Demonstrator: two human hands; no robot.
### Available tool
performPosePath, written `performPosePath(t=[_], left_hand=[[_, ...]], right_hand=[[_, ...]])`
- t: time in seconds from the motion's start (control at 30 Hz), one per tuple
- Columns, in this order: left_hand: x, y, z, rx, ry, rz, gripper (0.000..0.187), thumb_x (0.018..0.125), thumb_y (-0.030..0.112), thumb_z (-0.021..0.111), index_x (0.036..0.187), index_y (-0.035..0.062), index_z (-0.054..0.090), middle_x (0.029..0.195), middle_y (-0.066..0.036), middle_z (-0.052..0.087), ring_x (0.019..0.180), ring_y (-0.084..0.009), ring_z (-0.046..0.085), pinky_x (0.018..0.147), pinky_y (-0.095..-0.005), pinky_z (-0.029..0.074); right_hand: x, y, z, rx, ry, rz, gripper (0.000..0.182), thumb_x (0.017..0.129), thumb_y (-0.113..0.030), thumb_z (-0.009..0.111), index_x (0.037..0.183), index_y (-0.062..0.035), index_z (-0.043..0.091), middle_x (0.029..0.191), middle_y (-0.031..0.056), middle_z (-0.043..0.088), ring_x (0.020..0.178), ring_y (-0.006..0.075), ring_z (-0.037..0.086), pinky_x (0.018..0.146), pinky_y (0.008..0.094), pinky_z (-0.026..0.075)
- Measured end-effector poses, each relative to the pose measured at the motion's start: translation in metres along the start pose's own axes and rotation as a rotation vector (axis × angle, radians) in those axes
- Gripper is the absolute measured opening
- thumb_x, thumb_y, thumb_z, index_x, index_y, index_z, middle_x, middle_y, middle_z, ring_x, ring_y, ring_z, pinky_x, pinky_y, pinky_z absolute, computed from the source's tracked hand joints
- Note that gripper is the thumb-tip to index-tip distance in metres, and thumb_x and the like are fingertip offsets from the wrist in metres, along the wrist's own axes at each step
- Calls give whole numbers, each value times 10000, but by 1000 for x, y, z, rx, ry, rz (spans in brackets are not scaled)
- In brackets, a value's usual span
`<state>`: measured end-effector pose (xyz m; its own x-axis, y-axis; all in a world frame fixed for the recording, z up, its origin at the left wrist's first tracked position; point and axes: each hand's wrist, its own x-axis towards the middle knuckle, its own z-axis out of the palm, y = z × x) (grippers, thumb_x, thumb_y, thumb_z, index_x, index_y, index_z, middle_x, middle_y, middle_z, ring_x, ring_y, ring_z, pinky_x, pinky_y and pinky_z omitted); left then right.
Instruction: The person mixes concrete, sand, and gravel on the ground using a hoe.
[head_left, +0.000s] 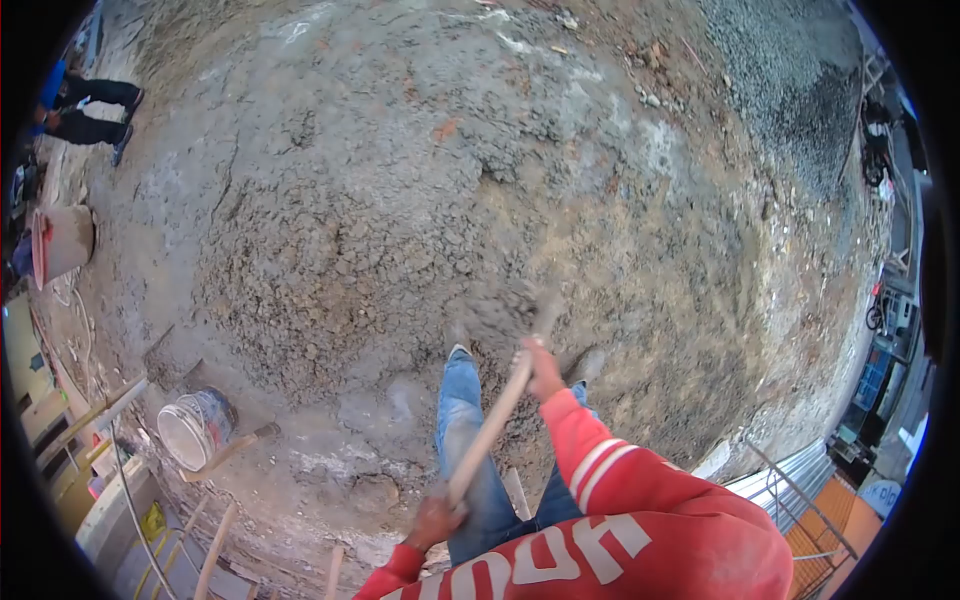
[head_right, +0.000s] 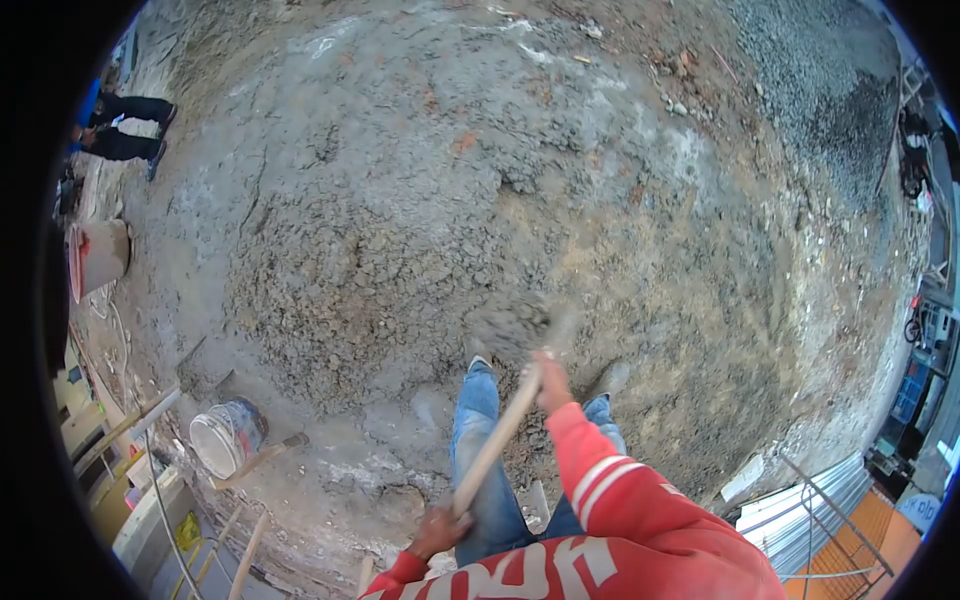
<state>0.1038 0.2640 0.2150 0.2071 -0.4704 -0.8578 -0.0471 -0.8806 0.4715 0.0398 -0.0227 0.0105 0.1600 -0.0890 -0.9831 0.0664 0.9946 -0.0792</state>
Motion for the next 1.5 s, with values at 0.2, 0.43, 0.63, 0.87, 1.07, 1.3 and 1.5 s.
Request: performPosePath(t=[0.2,0.43,0.63,0.87,1.07,1.3,1.5], left_hand=[[-95,-186,-90,88,265,-453,462,667,194,730,1037,-29,565,848,-211,627,753,-318,618,671,-384,485],[-99,-138,-196,297,397,-434,272,671,90,696,903,56,558,767,-177,630,738,-349,628,635,-408,485],[83,47,-163,261,240,-114,400,734,223,682,1079,48,577,832,-213,624,760,-389,597,667,-437,481],[397,314,-69,-177,-142,324,346,747,211,636,978,-29,542,821,-205,597,750,-317,578,684,-398,462],[567,482,-12,-452,-516,54,247,797,285,592,827,40,593,673,-64,571,565,-163,526,536,-335,433],[600,529,-76,-806,-654,-276,59,838,93,516,801,81,472,581,13,443,459,-80,439,386,-242,394],[597,508,-88,-1249,-727,-334,60,827,74,531,838,85,473,581,22,441,447,-75,428,396,-233,378]], right_hand=[[-45,169,145,-263,-352,224,264,819,-221,631,938,6,566,800,100,609,750,212,626,702,355,527],[-112,158,202,-518,-393,198,314,782,-243,672,962,0,589,861,87,632,821,213,628,778,352,512],[-15,-70,177,-340,-119,-197,189,814,-190,639,900,-33,580,733,73,600,649,169,596,588,320,494],[73,-354,143,-231,154,-626,190,851,-118,559,984,-21,465,682,79,552,532,162,542,488,301,487],[146,-482,89,-930,625,-683,352,791,-177,605,1022,63,494,789,171,595,608,225,605,498,364,476],[171,-529,161,-1078,615,-367,348,733,-201,582,887,110,607,691,149,626,611,265,619,552,379,485],[159,-520,195,-1323,571,-463,320,738,-176,554,875,108,610,785,205,639,724,284,653,587,388,504]])
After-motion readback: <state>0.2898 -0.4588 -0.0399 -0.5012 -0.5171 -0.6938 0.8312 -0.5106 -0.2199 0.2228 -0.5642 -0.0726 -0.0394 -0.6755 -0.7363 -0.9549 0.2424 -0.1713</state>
